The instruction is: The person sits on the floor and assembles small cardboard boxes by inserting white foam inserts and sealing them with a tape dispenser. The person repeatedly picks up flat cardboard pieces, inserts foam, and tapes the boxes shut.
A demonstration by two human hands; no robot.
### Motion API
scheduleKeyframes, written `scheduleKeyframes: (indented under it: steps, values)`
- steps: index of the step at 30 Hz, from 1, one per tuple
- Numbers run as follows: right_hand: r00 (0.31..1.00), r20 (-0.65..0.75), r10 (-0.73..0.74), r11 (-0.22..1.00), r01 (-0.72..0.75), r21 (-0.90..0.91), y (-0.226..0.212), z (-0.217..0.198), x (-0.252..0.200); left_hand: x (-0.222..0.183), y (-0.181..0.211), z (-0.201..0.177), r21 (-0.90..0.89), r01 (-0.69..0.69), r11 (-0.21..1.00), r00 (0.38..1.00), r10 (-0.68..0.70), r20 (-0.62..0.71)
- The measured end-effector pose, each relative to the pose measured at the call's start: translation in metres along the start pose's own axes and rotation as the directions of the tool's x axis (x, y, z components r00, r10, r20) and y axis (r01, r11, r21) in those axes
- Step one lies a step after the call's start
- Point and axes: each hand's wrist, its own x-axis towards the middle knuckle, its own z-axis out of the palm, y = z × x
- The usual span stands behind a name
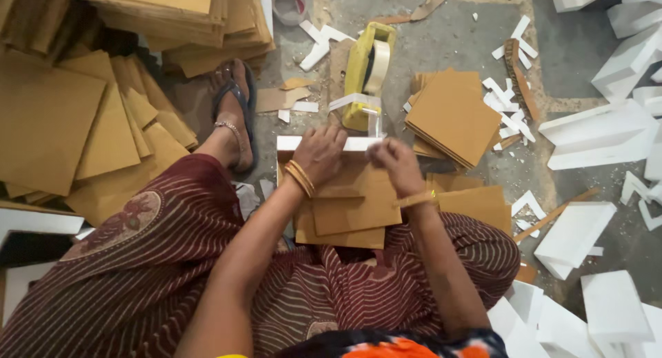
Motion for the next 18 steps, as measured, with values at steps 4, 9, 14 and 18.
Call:
scheduleKeyframes:
  steps: [4, 9, 14, 18]
  values:
    - [0.974, -0.024, 0.226, 0.957, -0.218, 0.193, 0.029, 0.012, -0.028, 0.008, -0.003, -0.005, -0.086, 0.004, 0.996, 0.997, 0.003, 0.083]
    - [0.941, 0.051, 0.336, 0.854, -0.327, 0.406, 0.05, 0.014, -0.003, 0.011, -0.007, -0.008, -0.004, -0.054, 0.999, 0.999, 0.054, 0.009]
    - [0.933, -0.121, 0.338, 0.94, -0.329, 0.091, 0.055, 0.013, 0.003, 0.011, -0.011, 0.0, -0.037, -0.032, 0.999, 0.995, 0.035, 0.092]
    - [0.914, -0.35, 0.205, 0.798, -0.363, -0.481, 0.057, 0.011, 0.003, 0.012, -0.011, 0.001, -0.044, -0.048, 0.998, 0.993, 0.052, 0.108]
